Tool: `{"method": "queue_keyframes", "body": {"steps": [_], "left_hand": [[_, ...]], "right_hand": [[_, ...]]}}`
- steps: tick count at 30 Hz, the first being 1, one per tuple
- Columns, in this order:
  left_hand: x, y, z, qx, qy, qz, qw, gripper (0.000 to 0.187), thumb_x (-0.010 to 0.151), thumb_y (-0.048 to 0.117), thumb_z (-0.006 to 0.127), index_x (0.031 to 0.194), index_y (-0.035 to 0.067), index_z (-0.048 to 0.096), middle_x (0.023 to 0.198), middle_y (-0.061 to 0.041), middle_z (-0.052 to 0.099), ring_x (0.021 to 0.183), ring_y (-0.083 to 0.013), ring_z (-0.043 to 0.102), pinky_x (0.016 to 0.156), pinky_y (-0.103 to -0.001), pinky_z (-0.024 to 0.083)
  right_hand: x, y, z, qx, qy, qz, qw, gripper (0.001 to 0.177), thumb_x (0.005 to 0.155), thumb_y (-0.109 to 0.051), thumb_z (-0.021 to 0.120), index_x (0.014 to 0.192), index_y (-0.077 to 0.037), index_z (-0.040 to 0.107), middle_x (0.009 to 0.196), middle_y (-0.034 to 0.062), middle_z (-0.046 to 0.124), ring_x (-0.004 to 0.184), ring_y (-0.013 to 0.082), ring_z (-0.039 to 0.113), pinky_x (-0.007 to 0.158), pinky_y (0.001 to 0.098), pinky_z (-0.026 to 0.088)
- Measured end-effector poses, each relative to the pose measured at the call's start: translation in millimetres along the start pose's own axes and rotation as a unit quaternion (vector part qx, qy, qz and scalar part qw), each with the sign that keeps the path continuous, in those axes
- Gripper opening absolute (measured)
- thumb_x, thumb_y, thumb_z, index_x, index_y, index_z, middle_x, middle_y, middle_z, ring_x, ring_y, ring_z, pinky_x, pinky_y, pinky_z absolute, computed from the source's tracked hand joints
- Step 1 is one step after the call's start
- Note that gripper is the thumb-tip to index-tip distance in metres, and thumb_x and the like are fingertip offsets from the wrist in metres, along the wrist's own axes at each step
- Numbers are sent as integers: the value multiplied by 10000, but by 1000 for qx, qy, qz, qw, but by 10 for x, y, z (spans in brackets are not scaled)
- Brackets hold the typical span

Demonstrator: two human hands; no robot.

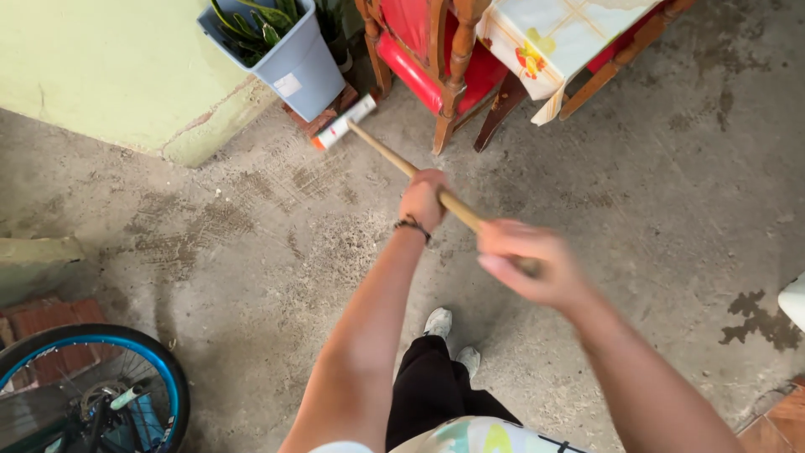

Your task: Washing a cloth in a sink, wiping down a dining table, cleaning a religious tapestry, and sweeping the floor with a brush.

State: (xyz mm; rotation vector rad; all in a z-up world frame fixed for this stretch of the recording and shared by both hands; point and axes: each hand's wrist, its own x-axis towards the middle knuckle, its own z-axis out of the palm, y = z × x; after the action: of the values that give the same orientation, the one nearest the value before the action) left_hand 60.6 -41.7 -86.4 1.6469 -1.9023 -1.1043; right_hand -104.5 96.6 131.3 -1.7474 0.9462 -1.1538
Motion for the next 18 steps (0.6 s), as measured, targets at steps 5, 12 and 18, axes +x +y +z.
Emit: {"method": "queue_keyframes", "body": {"steps": [5,12,18], "left_hand": [[-25,-343,221,66,99,91,989,283,648,45,775,911,131,715,1070,-129,712,1030,-341,666,845,-420,585],[-625,546,32,95,-8,103,990,212,826,300,824,780,133,702,913,-75,722,896,-282,707,857,-399,594],[-1029,818,236,-49,-52,231,970,121,918,254,663,827,194,714,819,-3,711,798,-178,708,770,-321,621]], "right_hand": [[-9,364,102,-31,0,79,996,231,931,-60,683,741,-18,560,789,38,654,814,162,649,1126,446,475],[-54,-598,-273,2,-14,57,998,348,921,-80,686,642,-74,479,634,-5,519,614,126,502,837,368,503],[-197,-1175,-634,65,36,78,994,344,929,-86,647,613,-90,511,600,16,549,587,144,465,716,369,465]]}}
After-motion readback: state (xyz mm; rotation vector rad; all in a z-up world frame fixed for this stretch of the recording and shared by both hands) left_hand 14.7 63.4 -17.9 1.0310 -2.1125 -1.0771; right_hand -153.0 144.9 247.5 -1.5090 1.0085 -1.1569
